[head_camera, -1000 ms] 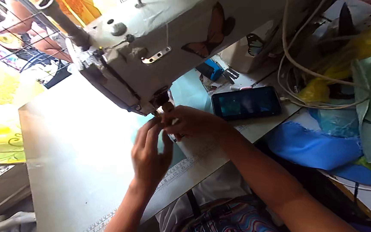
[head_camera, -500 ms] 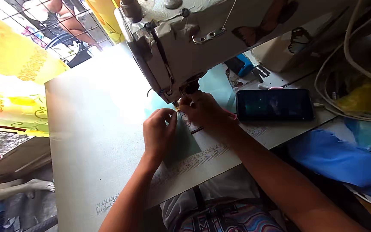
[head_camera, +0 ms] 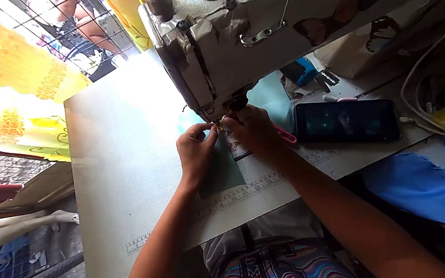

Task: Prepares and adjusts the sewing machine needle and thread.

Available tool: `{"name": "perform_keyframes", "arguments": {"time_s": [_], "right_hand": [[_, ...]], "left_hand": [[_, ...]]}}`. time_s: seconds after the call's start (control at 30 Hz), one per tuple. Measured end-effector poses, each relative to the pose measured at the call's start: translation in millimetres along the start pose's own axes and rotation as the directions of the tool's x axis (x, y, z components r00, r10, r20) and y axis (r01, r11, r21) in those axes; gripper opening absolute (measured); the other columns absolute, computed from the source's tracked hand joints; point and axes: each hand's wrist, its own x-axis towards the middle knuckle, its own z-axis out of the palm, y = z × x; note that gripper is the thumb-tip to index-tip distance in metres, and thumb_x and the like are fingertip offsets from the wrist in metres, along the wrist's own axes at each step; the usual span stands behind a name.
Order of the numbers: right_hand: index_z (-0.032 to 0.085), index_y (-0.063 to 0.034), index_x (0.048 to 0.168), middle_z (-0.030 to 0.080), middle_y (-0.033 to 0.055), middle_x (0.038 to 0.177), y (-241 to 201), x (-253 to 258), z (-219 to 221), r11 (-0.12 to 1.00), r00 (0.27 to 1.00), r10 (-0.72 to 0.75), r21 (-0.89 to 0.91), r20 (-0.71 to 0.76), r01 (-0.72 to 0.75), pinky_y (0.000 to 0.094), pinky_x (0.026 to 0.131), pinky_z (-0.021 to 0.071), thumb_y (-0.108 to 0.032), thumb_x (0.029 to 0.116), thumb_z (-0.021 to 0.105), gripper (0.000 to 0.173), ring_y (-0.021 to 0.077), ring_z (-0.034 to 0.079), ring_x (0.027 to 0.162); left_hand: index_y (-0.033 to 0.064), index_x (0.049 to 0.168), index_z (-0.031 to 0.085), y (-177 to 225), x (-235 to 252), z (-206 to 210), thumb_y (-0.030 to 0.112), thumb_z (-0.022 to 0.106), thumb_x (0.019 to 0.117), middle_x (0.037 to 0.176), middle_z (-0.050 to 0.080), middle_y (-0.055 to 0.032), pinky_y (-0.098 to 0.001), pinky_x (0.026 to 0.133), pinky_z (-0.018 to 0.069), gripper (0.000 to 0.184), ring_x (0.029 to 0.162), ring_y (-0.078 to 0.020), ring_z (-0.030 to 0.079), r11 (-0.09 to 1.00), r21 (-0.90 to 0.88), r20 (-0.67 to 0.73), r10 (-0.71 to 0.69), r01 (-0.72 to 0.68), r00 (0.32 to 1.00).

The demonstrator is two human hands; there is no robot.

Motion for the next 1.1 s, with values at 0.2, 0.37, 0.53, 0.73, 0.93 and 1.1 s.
{"name": "perform_keyframes", "arguments": {"time_s": [0.2,0.37,0.53,0.73,0.93,1.1], "right_hand": [[0.07,0.0022,0.099,0.066,0.0119,0.086,2.0,-1.0,1.8,0.999,0.999,-0.033,0.014,-0.019,0.034,0.0293,0.072,0.051,-0.008,0.0974,0.063,0.013,0.0159,0.063,0.076],[0.069,0.0016,0.096,0.066,0.0118,0.086,1.3,-1.7,1.4,0.999,0.999,-0.04,0.013,-0.025,0.041,0.0287,0.071,0.0505,-0.009,0.097,0.064,0.012,0.0158,0.062,0.076],[0.07,0.0022,0.099,0.066,0.0135,0.087,-2.8,-2.1,-2.0,1.0,1.0,-0.009,0.011,0.001,0.009,0.0317,0.072,0.0517,-0.008,0.0975,0.063,0.013,0.018,0.063,0.076],[0.07,0.0036,0.103,0.068,0.015,0.09,0.9,-1.7,0.8,0.998,0.998,-0.058,0.008,-0.007,0.058,0.0315,0.075,0.0533,-0.004,0.0956,0.063,0.013,0.0195,0.066,0.08],[0.071,0.0051,0.1,0.066,0.0168,0.088,-3.2,-2.6,4.6,0.993,0.994,-0.11,-0.04,0.001,0.11,0.0367,0.073,0.0518,-0.006,0.0927,0.069,0.014,0.0237,0.063,0.075],[0.072,0.007,0.096,0.069,0.0224,0.091,-1.8,-0.9,12.0,0.974,0.977,-0.207,-0.105,-0.05,0.201,0.0463,0.081,0.0547,-0.003,0.092,0.066,0.013,0.0355,0.07,0.088]], "left_hand": [[0.0083,0.099,0.077,-0.5,0.2,2.3,0.014,0.069,0.0959,0.052,0.038,0.0057,-0.0171,0.039,0.0217,0.01,0.04,-0.002,0.025,1.0,0.015,-0.012,0.0,0.001,1.0],[0.0052,0.096,0.076,-1.3,3.6,5.3,0.012,0.069,0.0947,0.054,0.041,0.0068,-0.0156,0.043,0.0241,0.01,0.044,0.0002,0.029,1.0,0.026,-0.052,0.016,-0.014,0.999],[0.0054,0.097,0.076,-2.5,3.1,5.3,0.012,0.069,0.0946,0.055,0.042,0.0063,-0.0156,0.043,0.0242,0.009,0.044,0.0002,0.03,1.0,0.003,-0.04,0.014,-0.014,0.999],[0.0086,0.098,0.076,-1.9,0.2,3.9,0.014,0.068,0.0968,0.052,0.039,0.0053,-0.0175,0.039,0.0218,0.01,0.04,-0.0025,0.026,1.0,0.012,-0.005,0.012,-0.012,1.0],[0.0089,0.097,0.075,-2.1,0.4,5.5,0.014,0.069,0.0964,0.052,0.039,0.0055,-0.0171,0.039,0.0222,0.008,0.04,-0.0019,0.026,1.0,-0.011,-0.002,0.017,-0.017,1.0],[0.0061,0.098,0.074,-3.0,2.7,4.8,0.012,0.069,0.0959,0.062,0.048,0.0027,-0.0167,0.044,0.0298,0.008,0.047,-0.0027,0.037,0.989,0.093,0.007,0.114,-0.115,0.993]]}}
